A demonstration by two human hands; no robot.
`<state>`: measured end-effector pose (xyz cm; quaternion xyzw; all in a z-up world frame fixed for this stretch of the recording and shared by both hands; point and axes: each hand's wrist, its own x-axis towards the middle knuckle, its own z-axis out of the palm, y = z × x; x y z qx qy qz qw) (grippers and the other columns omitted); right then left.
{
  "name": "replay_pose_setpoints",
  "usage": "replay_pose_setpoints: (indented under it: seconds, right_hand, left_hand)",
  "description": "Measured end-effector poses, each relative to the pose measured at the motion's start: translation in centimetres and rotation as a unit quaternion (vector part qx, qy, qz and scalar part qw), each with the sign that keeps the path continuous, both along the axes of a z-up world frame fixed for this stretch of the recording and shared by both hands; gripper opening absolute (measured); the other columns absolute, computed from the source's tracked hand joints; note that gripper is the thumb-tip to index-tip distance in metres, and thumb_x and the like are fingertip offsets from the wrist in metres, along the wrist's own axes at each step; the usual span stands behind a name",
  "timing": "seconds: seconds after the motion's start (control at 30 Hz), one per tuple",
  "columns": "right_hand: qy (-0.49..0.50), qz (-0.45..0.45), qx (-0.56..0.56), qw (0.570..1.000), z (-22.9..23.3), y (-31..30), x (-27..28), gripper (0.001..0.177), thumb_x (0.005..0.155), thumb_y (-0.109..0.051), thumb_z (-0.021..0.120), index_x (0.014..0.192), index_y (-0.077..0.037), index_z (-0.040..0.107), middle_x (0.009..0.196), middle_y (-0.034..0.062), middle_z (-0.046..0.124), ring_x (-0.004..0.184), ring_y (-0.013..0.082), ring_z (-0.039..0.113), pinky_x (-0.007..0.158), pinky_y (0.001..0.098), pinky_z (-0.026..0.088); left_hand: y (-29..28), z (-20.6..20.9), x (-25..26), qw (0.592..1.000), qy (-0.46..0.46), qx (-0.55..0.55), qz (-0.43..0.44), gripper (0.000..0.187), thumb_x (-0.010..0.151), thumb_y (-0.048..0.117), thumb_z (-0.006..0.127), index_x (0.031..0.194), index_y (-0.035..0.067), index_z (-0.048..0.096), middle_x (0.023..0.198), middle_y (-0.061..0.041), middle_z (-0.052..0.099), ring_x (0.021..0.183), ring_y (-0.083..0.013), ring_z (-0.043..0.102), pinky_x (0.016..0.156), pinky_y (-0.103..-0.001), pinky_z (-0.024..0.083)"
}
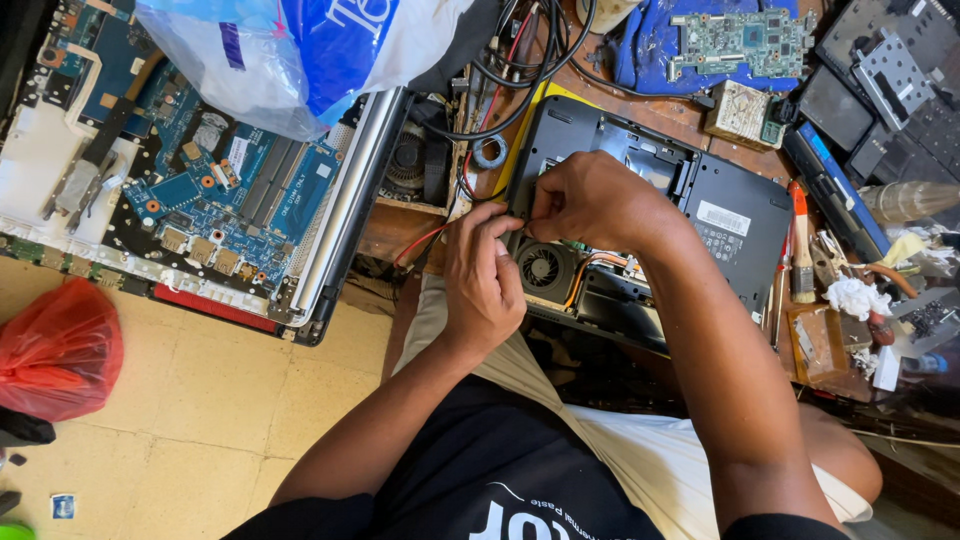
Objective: The person is repairing a laptop by manipulating internal components and using a screwdriver to tighten screws. They adjust wires and parts within the open laptop chassis.
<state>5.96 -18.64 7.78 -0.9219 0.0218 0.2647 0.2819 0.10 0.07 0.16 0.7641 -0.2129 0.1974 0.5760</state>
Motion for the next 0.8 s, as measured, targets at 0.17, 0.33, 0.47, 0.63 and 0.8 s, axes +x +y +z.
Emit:
replay_pose_setpoints:
  seconds: [0.17,0.33,0.47,0.63,0.8]
  right_hand:
    - [0.008,-0.001,-0.003,1.0,-1.3,-0.4,0.6,0.018,0.078,-0.033,0.095,0.086,-0.02,0.087,0.073,0.0075,0.076,0.073,0.031,0.074,0.072,0.0432,0.058]
    - [-0.014,0.0,0.015,1.0,-0.5,-0.9,-0.2,0.02,0.078,-0.032,0.094,0.087,-0.018,0.085,0.074,0.01,0.075,0.074,0.0349,0.075,0.071,0.046,0.058]
    - [-0.051,-0.019,0.121,0.991,1.0,-0.9,-2.0,0.02,0.083,-0.022,0.087,0.099,-0.012,0.081,0.084,0.0079,0.078,0.08,0.0254,0.074,0.078,0.0429,0.059]
    - [-0.181,0.011,0.156,0.971,2.3,0.3,-4.6,0.009,0.095,-0.004,0.078,0.103,-0.002,0.082,0.093,0.0194,0.08,0.085,0.0366,0.077,0.084,0.0462,0.061]
    - [-0.3,-0.01,0.153,0.941,-0.1,0.8,-7.0,0.01,0.096,-0.008,0.081,0.104,-0.003,0.084,0.104,0.0182,0.077,0.099,0.0372,0.077,0.086,0.0452,0.061]
  left_hand:
    - [-0.2,-0.8,-0.1,1.0,0.0,0.009,0.007,0.03,0.106,-0.001,0.038,0.116,0.007,0.065,0.122,-0.014,0.061,0.103,-0.0372,0.063,0.096,-0.052,0.053]
    - [0.0,-0.6,-0.2,1.0,-0.003,0.018,-0.005,0.034,0.104,-0.003,0.039,0.12,0.008,0.067,0.125,-0.014,0.062,0.107,-0.0377,0.063,0.099,-0.052,0.052]
    - [0.0,-0.7,-0.1,1.0,-0.008,0.019,-0.013,0.037,0.101,-0.003,0.042,0.124,0.01,0.068,0.127,-0.014,0.062,0.111,-0.0391,0.064,0.101,-0.053,0.051]
    - [-0.2,-0.8,0.0,1.0,-0.003,0.02,0.004,0.034,0.105,0.001,0.042,0.127,0.009,0.067,0.127,-0.014,0.064,0.111,-0.0397,0.066,0.101,-0.053,0.051]
    - [-0.2,-0.3,-0.1,1.0,-0.008,0.021,0.013,0.033,0.106,0.002,0.042,0.123,0.01,0.069,0.124,-0.013,0.066,0.107,-0.0392,0.066,0.099,-0.052,0.053]
